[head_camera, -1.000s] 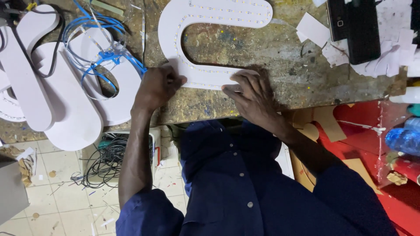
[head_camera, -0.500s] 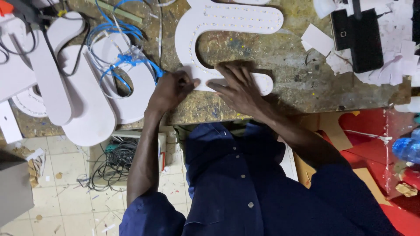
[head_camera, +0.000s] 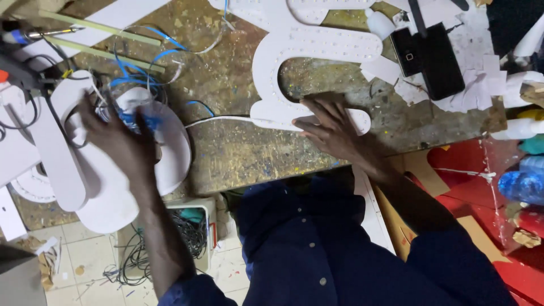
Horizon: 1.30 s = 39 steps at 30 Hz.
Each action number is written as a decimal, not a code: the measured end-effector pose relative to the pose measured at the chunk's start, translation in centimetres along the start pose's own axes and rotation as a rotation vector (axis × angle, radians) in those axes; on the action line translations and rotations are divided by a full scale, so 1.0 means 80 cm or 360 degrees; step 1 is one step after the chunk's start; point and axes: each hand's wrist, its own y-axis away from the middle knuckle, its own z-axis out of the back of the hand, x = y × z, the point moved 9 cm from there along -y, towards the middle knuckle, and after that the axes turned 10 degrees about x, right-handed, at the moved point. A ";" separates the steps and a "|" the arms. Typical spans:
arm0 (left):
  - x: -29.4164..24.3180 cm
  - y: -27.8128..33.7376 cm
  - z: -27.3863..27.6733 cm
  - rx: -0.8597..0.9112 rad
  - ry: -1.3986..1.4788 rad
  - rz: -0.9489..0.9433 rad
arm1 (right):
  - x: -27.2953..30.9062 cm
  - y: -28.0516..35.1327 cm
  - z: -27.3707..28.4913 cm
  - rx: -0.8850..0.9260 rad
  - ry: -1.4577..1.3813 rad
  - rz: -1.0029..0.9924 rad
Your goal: Attaching a flexible LED strip to a white sign letter by pressing it onto the surface to follow the letter's shape.
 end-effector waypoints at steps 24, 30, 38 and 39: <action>-0.189 0.016 -0.193 0.0971 0.0583 -0.0517 | 0.055 -0.067 -0.012 -0.0374 -0.0246 -0.0040; -0.193 0.007 -0.180 0.1301 0.0262 -0.0442 | 0.061 -0.057 -0.021 -0.0192 -0.0107 0.0050; -0.227 0.007 -0.154 0.1457 0.0274 -0.0741 | 0.070 -0.033 -0.002 -0.0053 -0.0030 0.0186; -0.230 0.012 -0.154 0.1546 0.0286 -0.0761 | 0.070 -0.029 -0.004 -0.0023 0.0003 0.0183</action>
